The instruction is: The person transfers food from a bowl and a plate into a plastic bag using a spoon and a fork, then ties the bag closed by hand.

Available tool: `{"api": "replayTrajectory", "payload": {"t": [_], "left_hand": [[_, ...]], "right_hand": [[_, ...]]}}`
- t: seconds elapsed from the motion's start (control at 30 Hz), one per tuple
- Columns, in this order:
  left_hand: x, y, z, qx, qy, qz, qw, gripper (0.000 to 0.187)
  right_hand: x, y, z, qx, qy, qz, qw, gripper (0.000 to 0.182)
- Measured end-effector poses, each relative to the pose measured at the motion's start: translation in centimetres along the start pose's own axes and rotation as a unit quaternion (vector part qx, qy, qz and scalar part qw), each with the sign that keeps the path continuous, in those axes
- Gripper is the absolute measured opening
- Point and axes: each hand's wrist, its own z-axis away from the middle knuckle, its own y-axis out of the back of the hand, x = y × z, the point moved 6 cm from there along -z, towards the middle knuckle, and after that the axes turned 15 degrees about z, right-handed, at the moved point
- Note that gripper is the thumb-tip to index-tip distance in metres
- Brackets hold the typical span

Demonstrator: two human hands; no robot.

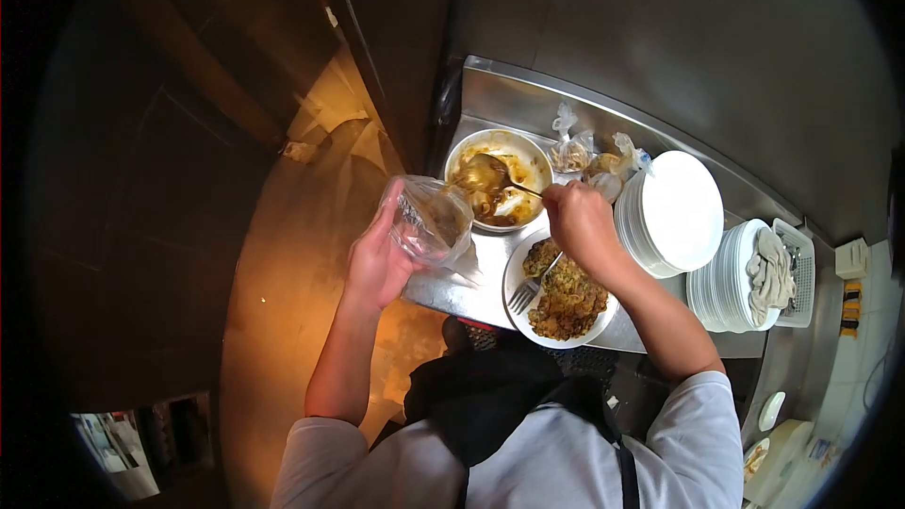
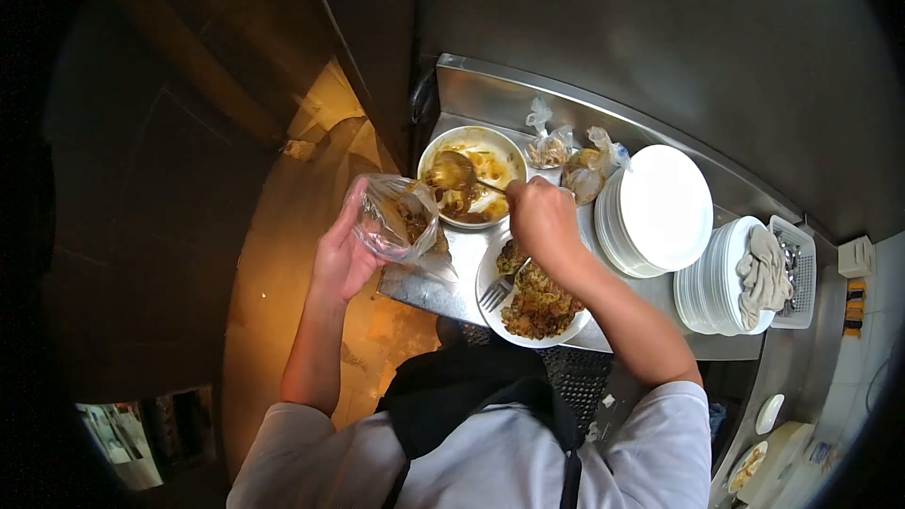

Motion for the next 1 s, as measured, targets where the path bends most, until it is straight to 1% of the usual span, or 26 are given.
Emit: {"api": "replayTrajectory", "payload": {"t": [0.1, 0.17, 0.2, 0.23, 0.27, 0.33, 0.37, 0.4, 0.43, 0.47, 0.5, 0.53, 0.57, 0.63, 0.67, 0.7, 0.8, 0.83, 0.93, 1.0], "left_hand": [[0.1, 0.1, 1.1, -0.002, -0.017, 0.025, 1.000, 0.053], [0.1, 0.1, 1.6, -0.002, -0.029, 0.050, 0.998, 0.052], [0.1, 0.1, 1.9, 0.003, -0.034, 0.060, 0.998, 0.051], [0.2, 0.2, 2.2, 0.009, -0.040, 0.070, 0.997, 0.051], [0.2, 0.5, 2.3, 0.005, -0.037, 0.065, 0.997, 0.050], [0.3, 1.1, 2.1, -0.008, -0.032, 0.058, 0.998, 0.050], [0.4, 1.3, 1.8, -0.010, -0.044, 0.061, 0.997, 0.049], [0.6, 1.3, 1.5, -0.013, -0.057, 0.064, 0.996, 0.049], [0.7, 1.4, 1.2, -0.015, -0.067, 0.066, 0.995, 0.049], [0.7, 1.7, 1.0, -0.066, -0.051, 0.122, 0.989, 0.048], [1.0, 2.4, 0.6, -0.117, -0.033, 0.177, 0.977, 0.048], [1.2, 2.0, 0.5, -0.110, -0.034, 0.179, 0.977, 0.047], [1.4, 1.7, 0.4, -0.103, -0.034, 0.181, 0.977, 0.047], [2.5, -1.1, 1.2, 0.022, -0.070, 0.073, 0.995, 0.047], [2.8, -1.5, 1.4, 0.012, -0.068, 0.073, 0.995, 0.047], [3.2, -1.6, 1.6, 0.000, -0.067, 0.073, 0.995, 0.047], [4.8, -2.6, 2.5, -0.026, -0.076, 0.076, 0.994, 0.047], [5.1, -2.8, 2.8, -0.034, -0.080, 0.078, 0.993, 0.048], [5.9, -2.6, 3.1, -0.112, -0.071, 0.093, 0.987, 0.047], [6.2, -3.0, 3.7, -0.165, -0.038, 0.067, 0.983, 0.050]], "right_hand": [[3.4, -7.5, -1.3, -0.130, -0.055, 0.014, 0.990, 0.015], [4.3, -9.4, -2.2, -0.094, -0.095, 0.030, 0.991, 0.018], [4.0, -9.0, -2.3, -0.078, -0.113, 0.037, 0.990, 0.019], [2.7, -6.2, -2.0, 0.116, 0.013, 0.114, 0.987, 0.019], [2.9, -6.2, -1.2, 0.077, -0.031, 0.051, 0.995, 0.019], [0.8, -4.8, 1.1, 0.003, -0.119, -0.071, 0.990, 0.023], [0.2, -7.4, 2.9, -0.141, -0.246, -0.301, 0.911, 0.027], [-1.8, -9.7, 5.0, -0.268, -0.350, -0.503, 0.743, 0.031], [-3.4, -11.9, 6.3, -0.258, -0.399, -0.597, 0.646, 0.035], [-5.0, -14.5, 7.0, -0.241, -0.439, -0.680, 0.535, 0.040], [-6.3, -15.5, 6.6, -0.198, -0.483, -0.718, 0.459, 0.042], [-7.5, -16.4, 5.8, -0.153, -0.521, -0.750, 0.378, 0.045], [-7.9, -17.9, 4.6, -0.113, -0.495, -0.772, 0.383, 0.041], [-8.2, -18.7, 2.9, -0.045, -0.497, -0.745, 0.442, 0.040], [-8.1, -18.8, 2.4, -0.010, -0.498, -0.729, 0.470, 0.039], [-8.1, -17.6, 2.2, 0.025, -0.520, -0.709, 0.476, 0.035], [-7.5, -17.6, 2.1, 0.030, -0.505, -0.707, 0.494, 0.031], [-7.4, -17.4, 2.6, 0.024, -0.510, -0.704, 0.494, 0.032], [-7.2, -14.5, 4.6, 0.025, -0.471, -0.728, 0.497, 0.034], [-6.6, -11.1, 6.8, 0.012, -0.467, -0.745, 0.477, 0.038]]}}
